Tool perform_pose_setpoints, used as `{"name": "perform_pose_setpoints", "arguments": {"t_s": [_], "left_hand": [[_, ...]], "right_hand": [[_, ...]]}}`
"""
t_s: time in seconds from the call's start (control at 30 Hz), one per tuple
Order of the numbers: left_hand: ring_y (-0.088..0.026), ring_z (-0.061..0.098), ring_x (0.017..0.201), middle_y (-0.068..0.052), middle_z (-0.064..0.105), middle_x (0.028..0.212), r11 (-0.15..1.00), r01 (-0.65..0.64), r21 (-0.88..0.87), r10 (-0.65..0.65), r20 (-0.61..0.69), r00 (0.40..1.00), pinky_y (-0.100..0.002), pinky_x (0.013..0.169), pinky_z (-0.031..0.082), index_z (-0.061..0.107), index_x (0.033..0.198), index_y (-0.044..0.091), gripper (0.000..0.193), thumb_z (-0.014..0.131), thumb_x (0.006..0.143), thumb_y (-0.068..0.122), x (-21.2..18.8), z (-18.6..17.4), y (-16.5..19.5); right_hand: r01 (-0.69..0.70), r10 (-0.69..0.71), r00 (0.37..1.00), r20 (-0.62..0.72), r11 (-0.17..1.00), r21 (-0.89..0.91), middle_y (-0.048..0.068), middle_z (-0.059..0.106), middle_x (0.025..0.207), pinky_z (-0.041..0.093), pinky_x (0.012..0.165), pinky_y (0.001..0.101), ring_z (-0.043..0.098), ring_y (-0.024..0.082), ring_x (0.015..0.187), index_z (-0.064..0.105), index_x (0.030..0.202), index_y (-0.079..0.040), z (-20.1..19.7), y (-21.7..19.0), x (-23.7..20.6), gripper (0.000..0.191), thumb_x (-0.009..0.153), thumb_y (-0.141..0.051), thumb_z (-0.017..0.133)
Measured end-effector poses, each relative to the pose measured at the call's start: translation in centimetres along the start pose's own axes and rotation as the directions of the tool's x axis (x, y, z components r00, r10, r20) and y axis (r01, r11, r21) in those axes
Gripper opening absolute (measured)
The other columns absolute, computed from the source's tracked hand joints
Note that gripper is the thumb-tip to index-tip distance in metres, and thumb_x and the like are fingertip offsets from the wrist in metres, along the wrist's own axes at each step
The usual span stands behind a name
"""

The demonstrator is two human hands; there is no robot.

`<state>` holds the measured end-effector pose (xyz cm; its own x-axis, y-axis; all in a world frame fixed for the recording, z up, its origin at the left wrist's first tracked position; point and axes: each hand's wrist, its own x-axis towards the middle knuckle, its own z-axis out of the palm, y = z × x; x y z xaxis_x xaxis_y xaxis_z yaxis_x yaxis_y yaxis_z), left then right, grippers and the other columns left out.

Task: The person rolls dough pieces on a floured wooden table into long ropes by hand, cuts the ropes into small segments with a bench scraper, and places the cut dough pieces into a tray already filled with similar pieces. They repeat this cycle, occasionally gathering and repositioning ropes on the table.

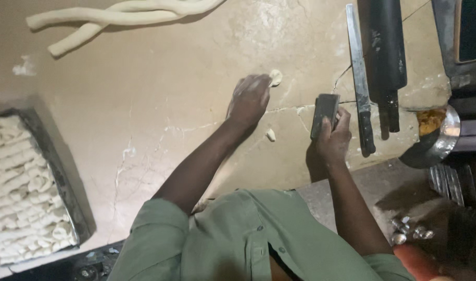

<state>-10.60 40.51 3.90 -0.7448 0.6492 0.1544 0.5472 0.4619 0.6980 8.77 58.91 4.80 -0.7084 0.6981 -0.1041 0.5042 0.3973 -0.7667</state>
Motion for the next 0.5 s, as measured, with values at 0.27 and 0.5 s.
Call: {"name": "perform_pose_setpoints", "arguments": {"t_s": [0.27, 0.5], "left_hand": [[-0.033, 0.047, 0.144, -0.017, 0.052, 0.153, 0.932, -0.261, 0.252, 0.204, 0.231, 0.951, -0.049, 0.115, 0.040, 0.052, 0.144, 0.001, 0.044, 0.056, 0.102, 0.012, 2.9, 2.1, -2.0], [-0.033, 0.030, 0.149, -0.013, 0.039, 0.158, 0.916, -0.261, 0.306, 0.132, 0.385, 0.914, -0.063, 0.117, 0.023, 0.044, 0.147, 0.005, 0.060, 0.059, 0.094, 0.028, 3.3, 0.6, -1.7]], "right_hand": [[-0.031, 0.016, 0.994, -0.109, 0.991, -0.133, 0.026, 0.071, 0.100, 0.055, 0.083, 0.0502, 0.072, 0.041, 0.090, 0.055, 0.135, 0.001, 2.7, -2.7, 1.0, 0.036, 0.102, -0.015, 0.057], [0.157, -0.184, 0.977, -0.105, 0.961, -0.228, 0.023, 0.069, 0.101, 0.054, 0.087, 0.0513, 0.070, 0.041, 0.095, 0.056, 0.130, 0.002, 4.2, -2.2, 0.4, 0.037, 0.098, -0.014, 0.062]]}}
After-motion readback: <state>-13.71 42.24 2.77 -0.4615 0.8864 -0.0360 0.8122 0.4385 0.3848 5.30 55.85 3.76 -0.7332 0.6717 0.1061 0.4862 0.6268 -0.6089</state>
